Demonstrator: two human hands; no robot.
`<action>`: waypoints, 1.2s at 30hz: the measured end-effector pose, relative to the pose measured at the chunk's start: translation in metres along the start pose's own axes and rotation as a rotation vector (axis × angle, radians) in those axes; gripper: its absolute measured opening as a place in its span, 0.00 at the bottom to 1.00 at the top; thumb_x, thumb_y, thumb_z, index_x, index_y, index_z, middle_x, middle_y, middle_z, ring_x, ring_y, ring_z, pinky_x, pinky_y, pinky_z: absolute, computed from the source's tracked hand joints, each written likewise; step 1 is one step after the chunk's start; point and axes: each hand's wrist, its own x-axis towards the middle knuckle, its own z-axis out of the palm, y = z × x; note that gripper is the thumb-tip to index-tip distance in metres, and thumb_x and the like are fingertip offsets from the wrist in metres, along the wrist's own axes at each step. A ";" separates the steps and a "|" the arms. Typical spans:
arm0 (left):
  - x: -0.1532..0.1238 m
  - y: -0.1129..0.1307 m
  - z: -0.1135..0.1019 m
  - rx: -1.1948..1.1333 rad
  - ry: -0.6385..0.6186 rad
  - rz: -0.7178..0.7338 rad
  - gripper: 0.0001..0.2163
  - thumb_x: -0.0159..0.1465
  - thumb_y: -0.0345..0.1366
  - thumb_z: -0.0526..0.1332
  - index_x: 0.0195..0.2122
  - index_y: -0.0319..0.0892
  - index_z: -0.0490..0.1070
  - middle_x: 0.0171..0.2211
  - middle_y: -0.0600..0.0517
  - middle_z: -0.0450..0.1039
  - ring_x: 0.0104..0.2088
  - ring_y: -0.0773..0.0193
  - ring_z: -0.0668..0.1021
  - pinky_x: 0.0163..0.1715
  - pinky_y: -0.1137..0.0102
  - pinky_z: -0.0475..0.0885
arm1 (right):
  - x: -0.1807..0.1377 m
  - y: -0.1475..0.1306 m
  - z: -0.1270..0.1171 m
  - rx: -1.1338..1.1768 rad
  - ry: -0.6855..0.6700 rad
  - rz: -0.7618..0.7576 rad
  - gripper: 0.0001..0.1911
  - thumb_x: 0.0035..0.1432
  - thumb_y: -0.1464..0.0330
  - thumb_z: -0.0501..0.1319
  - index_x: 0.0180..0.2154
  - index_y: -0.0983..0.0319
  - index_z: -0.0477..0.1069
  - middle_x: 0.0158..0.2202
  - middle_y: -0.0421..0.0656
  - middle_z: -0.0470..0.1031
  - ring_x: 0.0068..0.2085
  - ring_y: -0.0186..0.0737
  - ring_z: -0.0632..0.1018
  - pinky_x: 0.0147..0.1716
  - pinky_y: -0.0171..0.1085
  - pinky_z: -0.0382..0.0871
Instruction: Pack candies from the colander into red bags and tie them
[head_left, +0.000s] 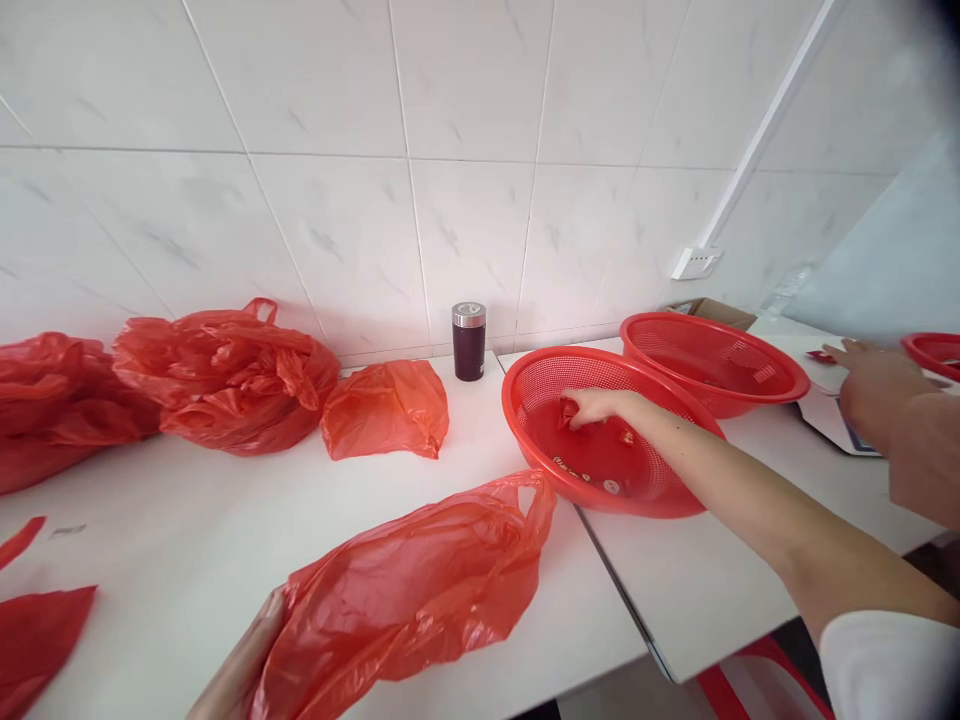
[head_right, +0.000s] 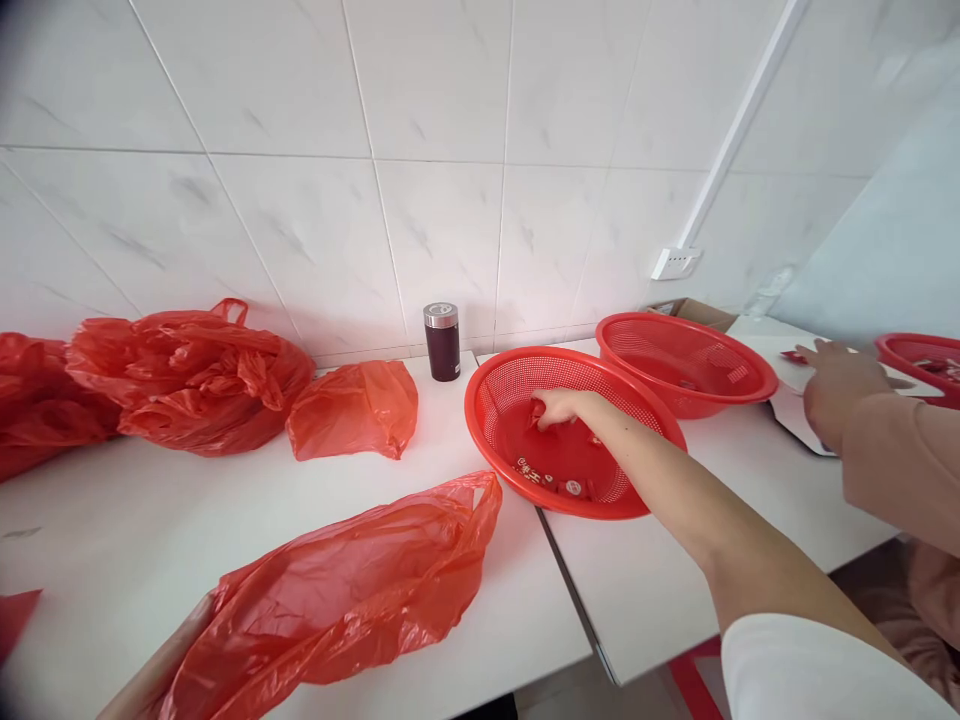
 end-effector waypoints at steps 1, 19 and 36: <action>-0.001 0.000 0.004 0.013 -0.016 0.014 0.31 0.57 0.33 0.67 0.62 0.51 0.63 0.50 0.49 0.76 0.46 0.46 0.79 0.44 0.58 0.78 | -0.003 0.001 0.000 0.009 0.017 0.004 0.40 0.48 0.61 0.67 0.61 0.59 0.56 0.50 0.52 0.72 0.42 0.48 0.77 0.34 0.38 0.71; -0.021 -0.002 0.003 0.039 -0.064 0.118 0.26 0.55 0.38 0.69 0.56 0.46 0.70 0.48 0.48 0.77 0.43 0.49 0.80 0.40 0.64 0.78 | -0.067 -0.063 -0.006 0.305 0.110 -0.137 0.17 0.55 0.65 0.60 0.47 0.61 0.64 0.42 0.46 0.73 0.37 0.38 0.76 0.35 0.35 0.70; -0.061 -0.022 0.024 -0.058 -0.315 0.256 0.07 0.57 0.38 0.67 0.33 0.45 0.70 0.29 0.56 0.70 0.30 0.68 0.73 0.34 0.78 0.71 | -0.121 -0.199 0.139 0.030 0.084 -0.443 0.27 0.51 0.64 0.62 0.53 0.60 0.63 0.44 0.48 0.73 0.40 0.46 0.75 0.32 0.37 0.64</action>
